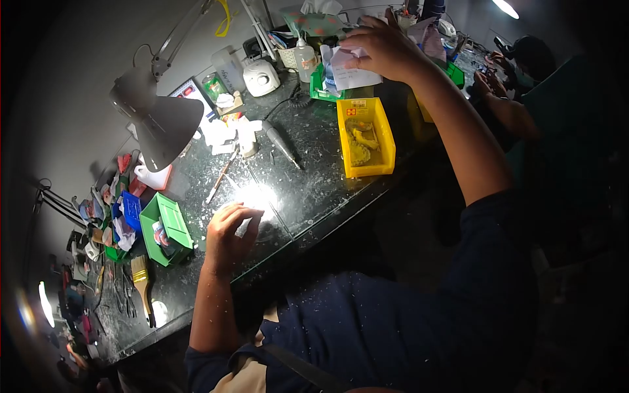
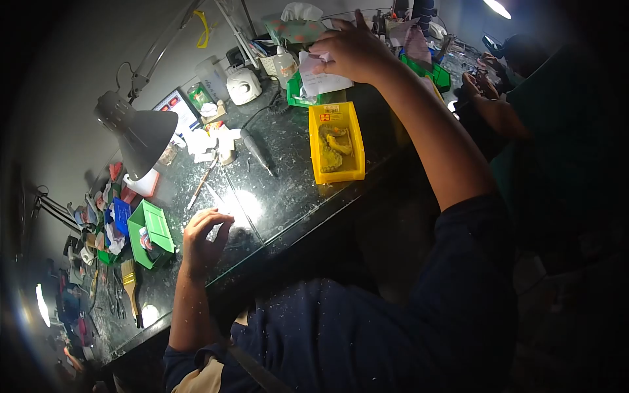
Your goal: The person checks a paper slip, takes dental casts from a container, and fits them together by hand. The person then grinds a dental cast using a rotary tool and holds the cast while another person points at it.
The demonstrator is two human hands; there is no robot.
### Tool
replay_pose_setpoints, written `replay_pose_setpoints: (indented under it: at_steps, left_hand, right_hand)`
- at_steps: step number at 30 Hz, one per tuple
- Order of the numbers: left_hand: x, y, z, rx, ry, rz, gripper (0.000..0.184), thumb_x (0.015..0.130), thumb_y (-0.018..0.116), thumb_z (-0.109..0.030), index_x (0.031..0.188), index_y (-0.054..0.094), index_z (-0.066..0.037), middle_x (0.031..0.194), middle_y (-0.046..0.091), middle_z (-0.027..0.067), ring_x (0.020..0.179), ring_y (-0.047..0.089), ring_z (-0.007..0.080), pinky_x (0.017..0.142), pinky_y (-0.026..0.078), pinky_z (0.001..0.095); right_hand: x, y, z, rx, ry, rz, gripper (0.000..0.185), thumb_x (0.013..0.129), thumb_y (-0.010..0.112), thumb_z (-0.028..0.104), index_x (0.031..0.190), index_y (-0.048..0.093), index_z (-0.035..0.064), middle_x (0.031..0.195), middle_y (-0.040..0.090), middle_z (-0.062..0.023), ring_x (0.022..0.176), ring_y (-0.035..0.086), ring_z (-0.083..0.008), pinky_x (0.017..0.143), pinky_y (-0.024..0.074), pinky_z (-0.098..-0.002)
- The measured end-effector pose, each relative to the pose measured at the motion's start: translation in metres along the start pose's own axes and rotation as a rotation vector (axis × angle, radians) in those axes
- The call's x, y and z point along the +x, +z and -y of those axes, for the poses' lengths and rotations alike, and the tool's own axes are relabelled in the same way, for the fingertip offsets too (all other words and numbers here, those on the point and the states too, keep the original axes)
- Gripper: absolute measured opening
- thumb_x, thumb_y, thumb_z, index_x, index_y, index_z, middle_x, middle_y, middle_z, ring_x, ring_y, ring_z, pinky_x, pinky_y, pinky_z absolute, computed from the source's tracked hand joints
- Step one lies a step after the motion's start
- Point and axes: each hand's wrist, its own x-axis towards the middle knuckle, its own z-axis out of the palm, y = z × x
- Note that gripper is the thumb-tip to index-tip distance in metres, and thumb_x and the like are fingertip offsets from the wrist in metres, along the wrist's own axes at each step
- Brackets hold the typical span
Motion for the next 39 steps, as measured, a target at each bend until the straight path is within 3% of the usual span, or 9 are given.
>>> replay_pose_setpoints:
  at_steps: [4, 7, 10, 19, 22, 27, 30, 34, 39]
  left_hand:
    - [0.000, 0.000, 0.000, -0.024, 0.006, 0.002, 0.014, 0.087, 0.081, 0.001, 0.097, 0.081, -0.008, 0.100, 0.082, 0.0091, 0.107, 0.078, 0.0330, 0.102, 0.058, 0.0441]
    - [-0.001, 0.000, 0.002, -0.032, 0.013, 0.001, 0.014, 0.087, 0.081, 0.002, 0.097, 0.081, -0.008, 0.099, 0.082, 0.0094, 0.106, 0.078, 0.0326, 0.101, 0.058, 0.0439]
    - [0.000, -0.001, -0.002, -0.037, -0.004, 0.010, 0.014, 0.087, 0.081, 0.002, 0.097, 0.081, -0.007, 0.099, 0.082, 0.0094, 0.105, 0.078, 0.0319, 0.100, 0.059, 0.0434]
    - [0.001, 0.001, 0.003, -0.032, 0.085, 0.017, 0.022, 0.082, 0.079, 0.004, 0.101, 0.078, -0.007, 0.096, 0.079, 0.0113, 0.093, 0.077, 0.0317, 0.087, 0.059, 0.0415]
    - [0.001, 0.001, 0.002, -0.037, 0.051, 0.033, 0.020, 0.083, 0.079, 0.004, 0.100, 0.079, -0.007, 0.097, 0.080, 0.0100, 0.096, 0.077, 0.0313, 0.090, 0.059, 0.0418]
    - [-0.001, -0.001, -0.001, -0.051, -0.030, 0.062, 0.016, 0.086, 0.080, 0.003, 0.097, 0.081, -0.008, 0.099, 0.082, 0.0081, 0.103, 0.078, 0.0306, 0.097, 0.059, 0.0425]
    - [0.000, 0.002, 0.004, -0.029, 0.082, 0.008, 0.021, 0.083, 0.078, 0.004, 0.101, 0.078, -0.007, 0.095, 0.079, 0.0107, 0.092, 0.077, 0.0317, 0.086, 0.059, 0.0415]
    - [0.001, -0.001, 0.002, -0.033, 0.086, 0.022, 0.021, 0.083, 0.079, 0.003, 0.101, 0.078, -0.007, 0.094, 0.079, 0.0107, 0.091, 0.076, 0.0318, 0.086, 0.059, 0.0414]
    - [0.001, -0.001, 0.001, -0.023, 0.062, 0.025, 0.018, 0.084, 0.081, 0.002, 0.099, 0.078, -0.008, 0.093, 0.078, 0.0110, 0.090, 0.076, 0.0317, 0.085, 0.060, 0.0410]
  right_hand:
    - [0.004, 0.005, -0.004, 0.252, 0.077, 0.182, 0.045, 0.098, 0.079, 0.043, 0.134, 0.077, 0.0172, 0.119, 0.080, -0.0137, 0.121, 0.072, -0.0314, 0.121, 0.0407, -0.0517]
    - [0.005, 0.006, -0.007, 0.470, 0.196, 0.218, 0.042, 0.099, 0.079, 0.041, 0.130, 0.077, 0.0123, 0.111, 0.081, -0.0164, 0.101, 0.078, -0.0312, 0.100, 0.0562, -0.0442]
    - [0.008, 0.018, -0.014, 0.574, 0.185, 0.218, 0.041, 0.100, 0.080, 0.040, 0.127, 0.077, 0.0096, 0.111, 0.081, -0.0149, 0.094, 0.078, -0.0258, 0.081, 0.0593, -0.0384]
    - [0.002, 0.051, -0.021, 0.694, 0.155, 0.018, 0.035, 0.099, 0.080, 0.039, 0.119, 0.077, 0.0097, 0.098, 0.078, -0.0169, 0.089, 0.075, -0.0288, 0.079, 0.0573, -0.0423]
    - [-0.001, 0.054, -0.020, 0.574, 0.108, 0.005, 0.032, 0.106, 0.074, 0.035, 0.122, 0.074, 0.0081, 0.101, 0.077, -0.0125, 0.089, 0.074, -0.0199, 0.079, 0.0568, -0.0374]
    - [-0.002, 0.052, -0.017, 0.656, 0.063, -0.030, 0.031, 0.105, 0.075, 0.036, 0.117, 0.075, 0.0076, 0.096, 0.075, -0.0158, 0.085, 0.073, -0.0258, 0.076, 0.0556, -0.0399]
    - [-0.003, 0.053, -0.015, 0.682, 0.079, -0.056, 0.034, 0.102, 0.078, 0.038, 0.117, 0.075, 0.0075, 0.093, 0.074, -0.0171, 0.085, 0.073, -0.0299, 0.077, 0.0560, -0.0413]
    - [-0.008, 0.027, -0.008, 0.554, 0.140, 0.016, 0.043, 0.095, 0.085, 0.037, 0.123, 0.074, 0.0073, 0.103, 0.075, -0.0154, 0.096, 0.075, -0.0333, 0.086, 0.0580, -0.0425]
    - [-0.025, -0.028, 0.015, 0.227, -0.031, -0.482, 0.046, 0.086, 0.092, 0.031, 0.124, 0.074, 0.0111, 0.119, 0.072, -0.0104, 0.112, 0.072, -0.0324, 0.096, 0.0576, -0.0444]
